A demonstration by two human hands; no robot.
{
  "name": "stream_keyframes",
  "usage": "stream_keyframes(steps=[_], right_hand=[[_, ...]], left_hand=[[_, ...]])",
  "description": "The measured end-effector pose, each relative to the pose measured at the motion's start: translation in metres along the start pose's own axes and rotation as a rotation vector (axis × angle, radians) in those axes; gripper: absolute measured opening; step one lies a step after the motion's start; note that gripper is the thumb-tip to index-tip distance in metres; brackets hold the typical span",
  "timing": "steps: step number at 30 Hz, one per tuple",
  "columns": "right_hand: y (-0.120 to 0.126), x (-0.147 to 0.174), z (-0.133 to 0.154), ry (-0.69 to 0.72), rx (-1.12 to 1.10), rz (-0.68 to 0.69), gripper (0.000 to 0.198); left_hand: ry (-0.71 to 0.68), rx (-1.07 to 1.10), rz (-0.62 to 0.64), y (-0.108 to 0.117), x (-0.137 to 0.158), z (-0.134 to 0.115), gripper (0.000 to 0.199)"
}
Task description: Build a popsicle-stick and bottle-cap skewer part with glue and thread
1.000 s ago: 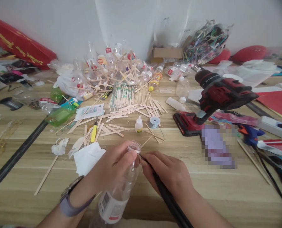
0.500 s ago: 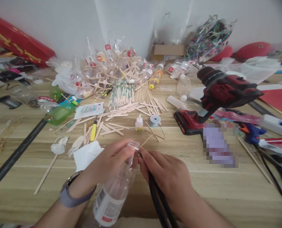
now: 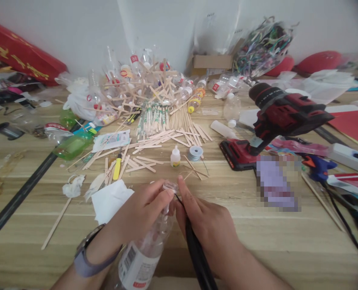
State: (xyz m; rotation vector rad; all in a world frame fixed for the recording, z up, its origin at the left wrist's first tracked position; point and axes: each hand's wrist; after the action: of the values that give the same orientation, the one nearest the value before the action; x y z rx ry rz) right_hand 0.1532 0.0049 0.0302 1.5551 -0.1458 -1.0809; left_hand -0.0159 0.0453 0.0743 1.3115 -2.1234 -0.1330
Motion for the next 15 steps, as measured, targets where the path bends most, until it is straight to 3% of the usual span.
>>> stream_keyframes(steps=[15], right_hand=[[0.001, 0.003, -0.006, 0.032, -0.001, 0.033, 0.068]], left_hand=[[0.004, 0.003, 0.085, 0.004, -0.005, 0.011, 0.032]])
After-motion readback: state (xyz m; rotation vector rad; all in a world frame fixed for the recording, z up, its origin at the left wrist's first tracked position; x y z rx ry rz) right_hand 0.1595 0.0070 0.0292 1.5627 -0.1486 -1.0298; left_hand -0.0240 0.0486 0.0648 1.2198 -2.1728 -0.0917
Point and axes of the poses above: each hand's wrist, its own x-axis away from the middle knuckle, its own y-axis out of the back of the hand, z = x × y, and after that the axes turned 13 degrees about y, right-handed
